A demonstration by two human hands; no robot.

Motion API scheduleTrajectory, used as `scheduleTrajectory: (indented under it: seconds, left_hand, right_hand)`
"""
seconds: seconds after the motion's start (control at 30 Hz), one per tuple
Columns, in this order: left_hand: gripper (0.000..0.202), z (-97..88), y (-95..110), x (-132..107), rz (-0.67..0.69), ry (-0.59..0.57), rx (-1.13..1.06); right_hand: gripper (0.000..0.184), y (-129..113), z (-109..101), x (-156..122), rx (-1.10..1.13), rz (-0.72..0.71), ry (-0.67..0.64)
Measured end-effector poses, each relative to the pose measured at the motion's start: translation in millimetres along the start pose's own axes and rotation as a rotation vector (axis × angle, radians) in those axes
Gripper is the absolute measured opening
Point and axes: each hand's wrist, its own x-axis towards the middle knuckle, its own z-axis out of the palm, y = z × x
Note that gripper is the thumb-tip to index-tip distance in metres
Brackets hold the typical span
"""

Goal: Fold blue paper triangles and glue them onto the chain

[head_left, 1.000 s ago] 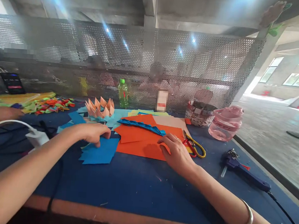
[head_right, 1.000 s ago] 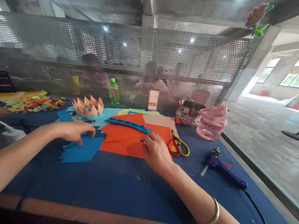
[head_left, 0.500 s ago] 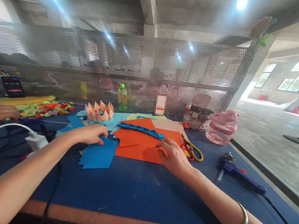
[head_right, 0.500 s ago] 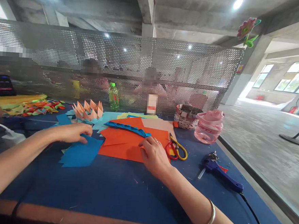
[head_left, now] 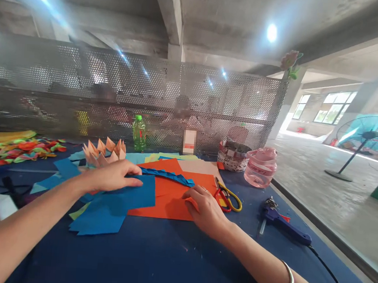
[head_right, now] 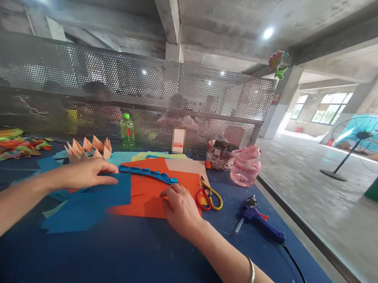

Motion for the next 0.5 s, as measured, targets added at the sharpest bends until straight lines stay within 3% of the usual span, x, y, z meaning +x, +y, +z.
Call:
scheduleTrajectory:
  seconds: [0.1, 0.27, 0.4, 0.5]
  left_hand:
    - [0.033, 17.8, 19, 12, 0.023, -0.150, -0.379]
    - [0.039, 60.6, 28, 34, -0.055, -0.125, -0.887]
    - [0.045, 84.2, 31, 42, -0.062, -0.067, -0.977]
    - [0.047, 90.1, 32, 38, -0.068, -0.054, -1.024]
  right_hand:
    - [0.019, -1, 1, 1, 0.049, 0.012, 0.036]
    - [0.036, -2, 3, -1, 0.166, 0.051, 0.082]
    - [0.049, -4, 3, -2, 0.169, 0.057, 0.025]
    - [0.041, -9, 4, -2, 0.158, 0.039, -0.003]
